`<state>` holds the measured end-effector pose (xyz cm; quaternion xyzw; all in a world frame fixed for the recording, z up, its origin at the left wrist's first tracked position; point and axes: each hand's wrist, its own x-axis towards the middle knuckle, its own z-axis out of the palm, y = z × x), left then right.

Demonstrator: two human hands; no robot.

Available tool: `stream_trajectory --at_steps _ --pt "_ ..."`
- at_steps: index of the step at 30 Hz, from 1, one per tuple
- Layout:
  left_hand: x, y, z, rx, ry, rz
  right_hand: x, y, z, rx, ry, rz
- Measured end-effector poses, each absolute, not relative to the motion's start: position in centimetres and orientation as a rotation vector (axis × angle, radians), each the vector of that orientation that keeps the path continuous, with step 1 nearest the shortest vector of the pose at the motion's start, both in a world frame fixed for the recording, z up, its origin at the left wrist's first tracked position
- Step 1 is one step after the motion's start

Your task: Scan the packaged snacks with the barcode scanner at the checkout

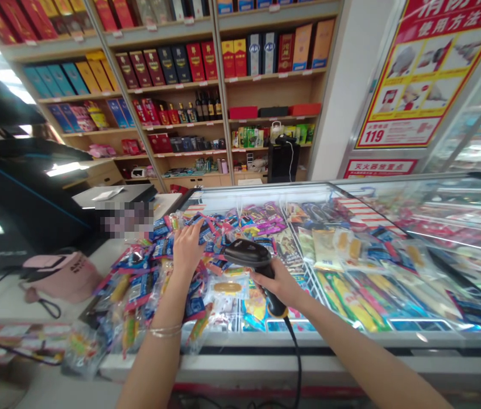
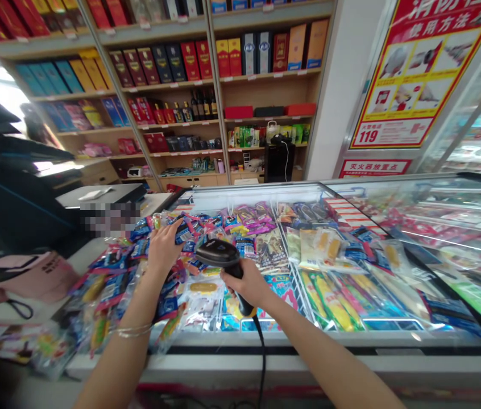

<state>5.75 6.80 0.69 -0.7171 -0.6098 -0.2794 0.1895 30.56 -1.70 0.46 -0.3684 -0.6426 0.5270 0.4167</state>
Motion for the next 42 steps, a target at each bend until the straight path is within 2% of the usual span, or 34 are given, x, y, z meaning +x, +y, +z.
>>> stream_trajectory --at_steps 8,14,20,33,42 --pt "5.6 6.9 0.6 -2.007 -1.676 -0.732 30.4 -1.2 -0.1 -0.884 -1.561 1.377" --pt "5.3 7.0 0.5 -1.864 -1.745 -0.817 30.7 -0.1 -0.1 -0.851 -1.294 1.489" --pt "7.5 6.1 2.7 -1.943 -1.648 -1.002 35.4 -1.4 1.3 -0.853 -1.247 1.334" --pt "29.8 2.9 1.2 -2.689 -1.407 -0.63 50.5 -5.9 0.1 -1.047 -1.007 1.016" --pt "40.1 2.5 -1.6 -2.724 -1.5 -0.755 57.7 -4.3 -2.8 -1.071 -0.765 0.989"
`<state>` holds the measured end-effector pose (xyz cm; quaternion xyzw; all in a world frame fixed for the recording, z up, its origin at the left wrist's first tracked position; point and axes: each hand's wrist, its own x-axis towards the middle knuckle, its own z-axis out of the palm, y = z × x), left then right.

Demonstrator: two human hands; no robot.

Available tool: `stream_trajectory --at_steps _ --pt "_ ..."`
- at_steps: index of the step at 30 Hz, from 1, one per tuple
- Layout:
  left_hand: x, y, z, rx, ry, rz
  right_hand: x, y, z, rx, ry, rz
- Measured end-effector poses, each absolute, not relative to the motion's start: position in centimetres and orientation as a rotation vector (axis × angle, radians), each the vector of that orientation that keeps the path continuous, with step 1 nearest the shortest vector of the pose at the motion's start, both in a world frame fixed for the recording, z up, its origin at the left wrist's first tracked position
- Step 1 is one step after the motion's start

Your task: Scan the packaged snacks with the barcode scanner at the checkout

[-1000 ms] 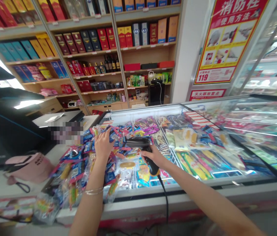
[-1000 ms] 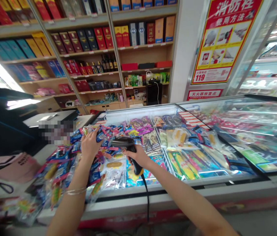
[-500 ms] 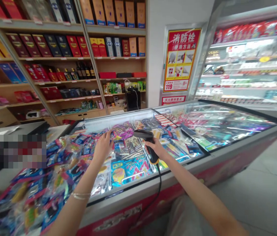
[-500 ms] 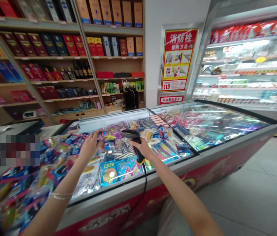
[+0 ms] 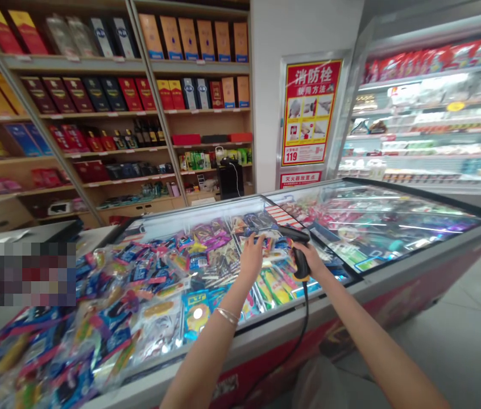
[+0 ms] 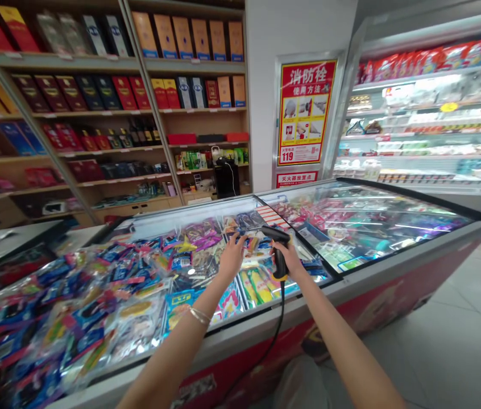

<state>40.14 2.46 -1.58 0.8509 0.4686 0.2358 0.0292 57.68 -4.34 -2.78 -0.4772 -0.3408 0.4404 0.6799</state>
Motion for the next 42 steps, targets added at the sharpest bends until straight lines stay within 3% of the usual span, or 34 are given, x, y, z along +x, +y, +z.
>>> stream_trajectory --at_steps 18,26,34,42 --pt "42.2 2.5 -5.0 2.529 1.221 0.876 60.5 -2.4 -5.5 -1.077 -0.549 0.991" --pt "41.7 2.8 -2.8 2.452 1.249 0.843 59.9 -3.3 -4.0 -1.039 -0.504 1.018" --pt "32.8 6.1 3.6 2.446 1.355 0.99 56.3 -4.0 0.9 -1.06 -0.657 0.951" --pt "19.6 7.5 4.5 2.324 1.689 1.107 46.8 -1.2 2.2 -0.975 -0.778 1.146"
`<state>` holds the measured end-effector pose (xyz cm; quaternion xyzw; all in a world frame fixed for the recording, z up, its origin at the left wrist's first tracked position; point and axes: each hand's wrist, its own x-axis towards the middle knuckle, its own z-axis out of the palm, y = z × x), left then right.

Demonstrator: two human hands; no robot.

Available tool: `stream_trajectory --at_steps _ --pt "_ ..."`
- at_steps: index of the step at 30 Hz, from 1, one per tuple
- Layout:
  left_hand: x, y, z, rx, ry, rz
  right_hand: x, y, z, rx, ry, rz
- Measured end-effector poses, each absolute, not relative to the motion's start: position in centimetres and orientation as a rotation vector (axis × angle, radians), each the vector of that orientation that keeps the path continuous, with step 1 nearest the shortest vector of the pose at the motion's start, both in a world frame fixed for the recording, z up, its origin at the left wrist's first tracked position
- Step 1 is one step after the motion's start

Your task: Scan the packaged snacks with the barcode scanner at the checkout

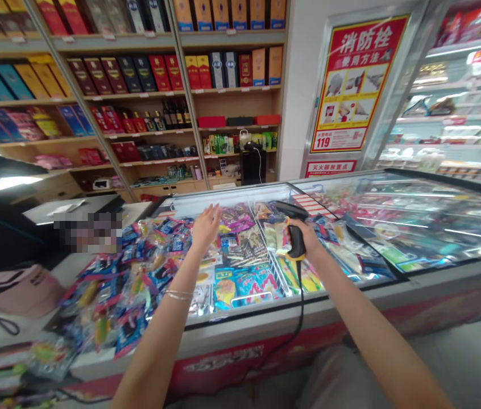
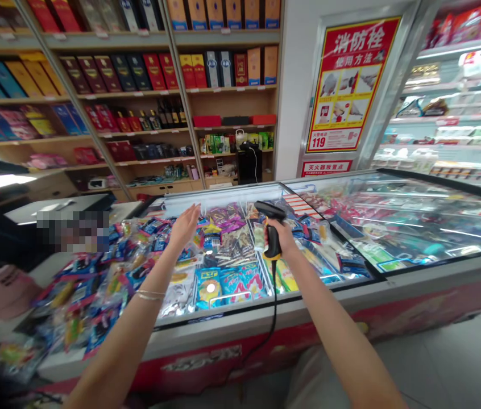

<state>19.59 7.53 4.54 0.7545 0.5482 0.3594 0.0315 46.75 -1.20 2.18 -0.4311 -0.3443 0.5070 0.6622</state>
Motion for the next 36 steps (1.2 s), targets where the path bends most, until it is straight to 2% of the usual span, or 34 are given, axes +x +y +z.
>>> stream_trajectory --at_steps 7,10,19,23,26,31,36 --pt "7.2 8.3 2.9 2.055 2.153 1.141 37.6 0.6 1.4 -0.888 -0.915 1.324" --pt "4.4 8.8 1.5 2.035 2.179 1.079 34.8 1.2 1.1 -0.848 -0.946 1.41" --pt "5.6 8.7 -1.2 2.315 2.263 0.593 29.2 2.8 -2.1 -0.813 -0.927 1.59" --pt "6.0 8.2 -1.3 2.384 2.214 0.542 28.8 2.5 -3.3 -0.785 -0.92 1.635" --pt "6.1 7.9 -1.0 2.389 2.058 0.723 28.8 2.2 -3.4 -0.778 -0.951 1.634" --pt "6.4 7.5 -0.4 2.09 2.056 1.317 28.8 1.9 -3.2 -0.744 -0.955 1.648" --pt "6.2 7.8 -0.5 2.079 1.875 1.639 28.8 1.2 -2.9 -0.714 -0.976 1.665"
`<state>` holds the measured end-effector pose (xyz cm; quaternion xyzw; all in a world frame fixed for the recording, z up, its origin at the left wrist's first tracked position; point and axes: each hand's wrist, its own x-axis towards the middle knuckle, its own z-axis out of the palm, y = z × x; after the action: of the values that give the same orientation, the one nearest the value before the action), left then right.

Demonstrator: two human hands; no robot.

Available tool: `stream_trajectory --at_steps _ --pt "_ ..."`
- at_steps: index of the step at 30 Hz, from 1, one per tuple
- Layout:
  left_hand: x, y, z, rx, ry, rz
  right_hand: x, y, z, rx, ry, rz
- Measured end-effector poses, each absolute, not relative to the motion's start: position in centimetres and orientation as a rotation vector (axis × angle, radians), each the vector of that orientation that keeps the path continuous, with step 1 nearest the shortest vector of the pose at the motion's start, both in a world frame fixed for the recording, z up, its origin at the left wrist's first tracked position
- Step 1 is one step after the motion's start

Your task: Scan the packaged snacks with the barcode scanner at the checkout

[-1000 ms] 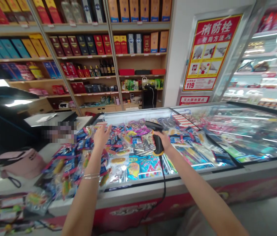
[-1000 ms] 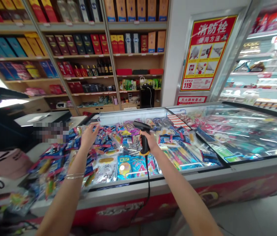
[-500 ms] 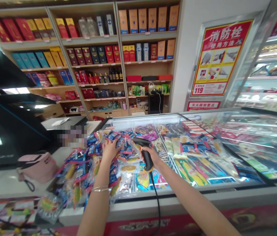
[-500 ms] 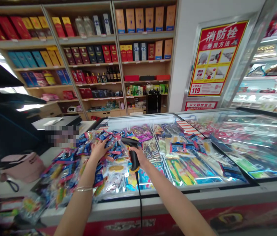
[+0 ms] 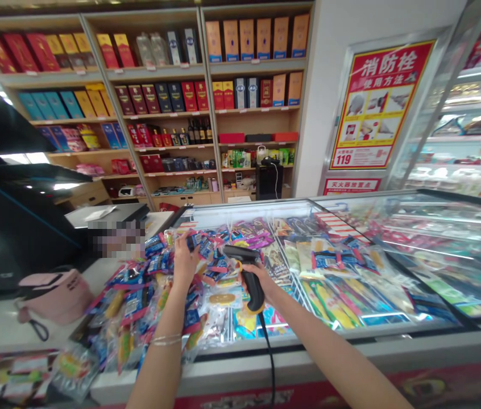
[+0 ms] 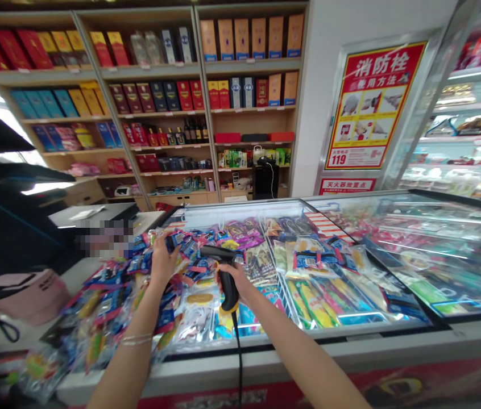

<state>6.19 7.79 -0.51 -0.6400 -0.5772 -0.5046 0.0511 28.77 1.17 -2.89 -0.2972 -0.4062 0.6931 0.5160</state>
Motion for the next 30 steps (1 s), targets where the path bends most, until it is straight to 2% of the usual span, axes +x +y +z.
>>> stream_trajectory --at_steps 10,30 --pt "6.7 7.2 -0.2 -1.717 -2.163 -1.458 28.8 0.3 -2.6 -0.686 -0.981 1.8" --pt "7.1 6.8 -0.1 -1.609 -2.139 -1.513 29.1 0.2 -2.4 -0.641 -0.925 1.859"
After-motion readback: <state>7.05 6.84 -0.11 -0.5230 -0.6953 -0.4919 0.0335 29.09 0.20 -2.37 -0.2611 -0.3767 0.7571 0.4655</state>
